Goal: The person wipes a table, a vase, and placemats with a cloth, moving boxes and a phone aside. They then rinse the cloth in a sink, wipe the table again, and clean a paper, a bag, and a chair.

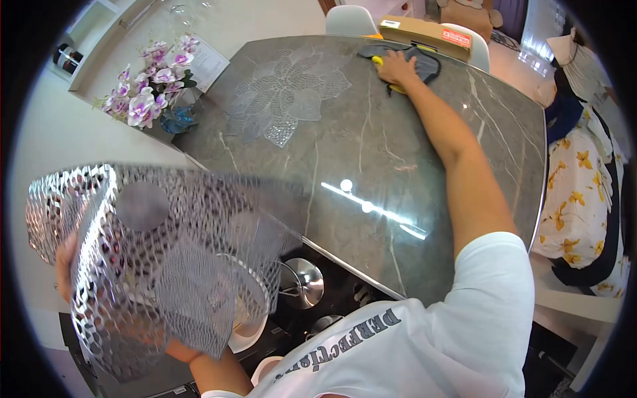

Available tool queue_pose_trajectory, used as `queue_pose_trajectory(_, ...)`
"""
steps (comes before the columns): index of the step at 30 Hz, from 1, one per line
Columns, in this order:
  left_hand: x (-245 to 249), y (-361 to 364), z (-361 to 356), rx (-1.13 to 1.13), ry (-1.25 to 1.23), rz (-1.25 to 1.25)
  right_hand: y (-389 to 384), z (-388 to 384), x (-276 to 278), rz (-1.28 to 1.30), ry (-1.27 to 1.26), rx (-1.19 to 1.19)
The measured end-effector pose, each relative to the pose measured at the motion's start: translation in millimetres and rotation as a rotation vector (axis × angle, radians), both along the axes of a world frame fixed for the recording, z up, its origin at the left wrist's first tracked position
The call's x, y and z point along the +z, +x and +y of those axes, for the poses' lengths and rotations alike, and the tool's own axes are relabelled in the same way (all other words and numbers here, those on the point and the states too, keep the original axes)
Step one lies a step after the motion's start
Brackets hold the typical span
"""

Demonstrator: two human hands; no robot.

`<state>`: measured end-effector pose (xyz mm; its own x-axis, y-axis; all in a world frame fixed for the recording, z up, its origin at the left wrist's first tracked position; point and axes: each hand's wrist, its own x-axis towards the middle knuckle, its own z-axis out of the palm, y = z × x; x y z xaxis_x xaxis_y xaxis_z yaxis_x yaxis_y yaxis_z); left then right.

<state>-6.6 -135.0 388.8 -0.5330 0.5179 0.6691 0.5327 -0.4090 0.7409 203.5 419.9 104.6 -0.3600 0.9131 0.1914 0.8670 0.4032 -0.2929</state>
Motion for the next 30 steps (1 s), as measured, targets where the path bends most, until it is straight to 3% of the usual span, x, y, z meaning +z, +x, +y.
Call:
queue_pose_trajectory(10, 32.6, -15.7, 101.4, -0.805, -0.021, -0.201, 277.8, -68.3, -26.6, -0.126, 0.045, -0.426)
queue_pose_trajectory(14, 62.1, -47.7, 214.3, -1.256, -0.206, -0.372, 299.3, -144.9, -29.0, -0.102, 0.052, -0.290)
queue_pose_trajectory(15, 79.0, -135.9, 281.8, -1.480, -0.197, -0.386, 294.8, -173.9, -25.6, -0.082, 0.020, -0.208)
queue_pose_trajectory(19, 55.1, -93.7, 354.6, -1.547, -0.070, -0.265, 260.3, -321.0, -15.5, 0.027, 0.070, 0.097)
queue_pose_trajectory(20, 37.9, -51.6, 343.2, -1.060, 0.067, -0.346, 247.2, -356.1, -8.1, 0.173, 0.071, 0.177)
queue_pose_trajectory(21, 21.4, -18.7, 331.4, -0.568, 0.196, -0.405, 238.8, -383.0, 5.9, 0.094, 0.070, 0.403)
queue_pose_trajectory(23, -20.9, -36.0, 333.6, -0.621, 0.269, -0.697, 217.9, -420.5, 41.1, 0.331, -0.289, 0.585)
queue_pose_trajectory(24, -54.2, -59.0, 340.2, -0.614, 0.236, -0.691, 211.8, -418.8, 41.3, 0.334, -0.289, 0.590)
queue_pose_trajectory(26, -116.4, -41.1, 316.1, -0.445, 0.164, -0.911, 200.0, -412.2, 36.2, 0.400, -0.342, 0.540)
queue_pose_trajectory(29, -219.9, -62.0, 302.7, -0.327, 0.105, -0.833, 182.4, -357.0, 17.9, 0.179, 0.036, 0.488)
queue_pose_trajectory(30, -240.5, -69.9, 295.1, -0.317, 0.115, -0.867, 172.6, -329.6, 10.3, 0.210, 0.048, 0.474)
